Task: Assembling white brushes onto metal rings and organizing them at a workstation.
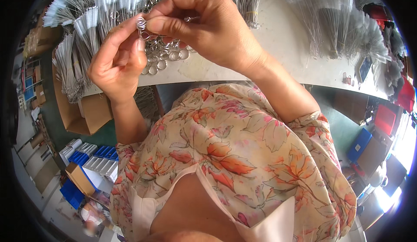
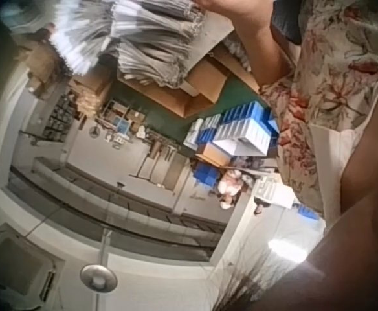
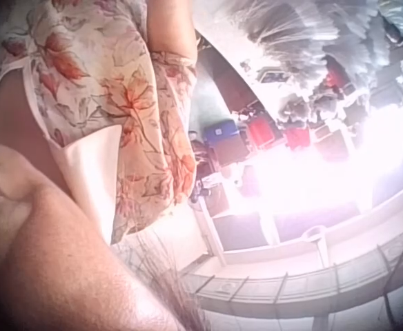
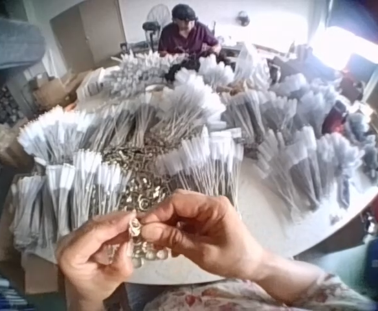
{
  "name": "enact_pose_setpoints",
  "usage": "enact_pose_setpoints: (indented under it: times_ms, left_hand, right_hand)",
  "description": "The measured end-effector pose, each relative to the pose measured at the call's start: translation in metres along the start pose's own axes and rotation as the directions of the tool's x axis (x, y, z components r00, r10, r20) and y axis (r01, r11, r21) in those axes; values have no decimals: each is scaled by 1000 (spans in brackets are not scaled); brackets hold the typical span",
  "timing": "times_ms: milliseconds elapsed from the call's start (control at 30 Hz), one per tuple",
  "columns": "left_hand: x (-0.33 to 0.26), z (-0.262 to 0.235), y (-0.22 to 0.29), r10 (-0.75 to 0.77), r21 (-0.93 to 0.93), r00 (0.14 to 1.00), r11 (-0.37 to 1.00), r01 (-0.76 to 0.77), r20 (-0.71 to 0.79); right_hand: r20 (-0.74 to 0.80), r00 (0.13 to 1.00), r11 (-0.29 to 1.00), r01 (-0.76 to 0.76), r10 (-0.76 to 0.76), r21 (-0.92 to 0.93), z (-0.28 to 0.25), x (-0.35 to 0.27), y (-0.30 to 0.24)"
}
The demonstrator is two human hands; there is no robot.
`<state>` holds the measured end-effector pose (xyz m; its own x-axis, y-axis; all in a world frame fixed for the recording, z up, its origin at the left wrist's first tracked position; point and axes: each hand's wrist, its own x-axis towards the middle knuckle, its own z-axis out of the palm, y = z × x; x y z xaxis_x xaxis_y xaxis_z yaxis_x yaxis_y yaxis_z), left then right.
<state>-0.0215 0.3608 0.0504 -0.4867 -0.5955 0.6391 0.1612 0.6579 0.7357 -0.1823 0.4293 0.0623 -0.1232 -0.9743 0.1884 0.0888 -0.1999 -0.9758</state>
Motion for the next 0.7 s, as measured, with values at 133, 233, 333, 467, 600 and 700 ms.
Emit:
enact_pose_setpoints:
  times_ms: [133, 233, 333, 467, 600, 700]
  left_hand:
    - [-1, -2, 1, -4, 10, 1000, 1000, 4, 2]
    - [-2, -1, -2, -41, -11, 999, 999, 41, -30]
    - [-1, -3, -4, -45, -116, 997, 993, 38, -60]
    - [0, -11, -3, -181, -138, 982, 972, 188, 63]
    - [8, -46, -70, -640, 326, 760, 698, 637, -113]
    - [8, -61, -96, -582, 910, 807, 273, 312, -102]
  right_hand:
    - [-8, 991, 989, -133, 132, -69, 5, 3, -15]
    - [86, 937, 940, -341, 338, 13, 3, 9, -25]
    - [159, 933, 945, -326, 324, -12, -4, 13, -22]
    - [158, 961, 969, -207, 227, -135, -8, 1, -4]
    - [253, 954, 659, 294, -160, -693, -5, -37, 69]
    - [501, 822, 448, 568, -271, -690, -6, -53, 96]
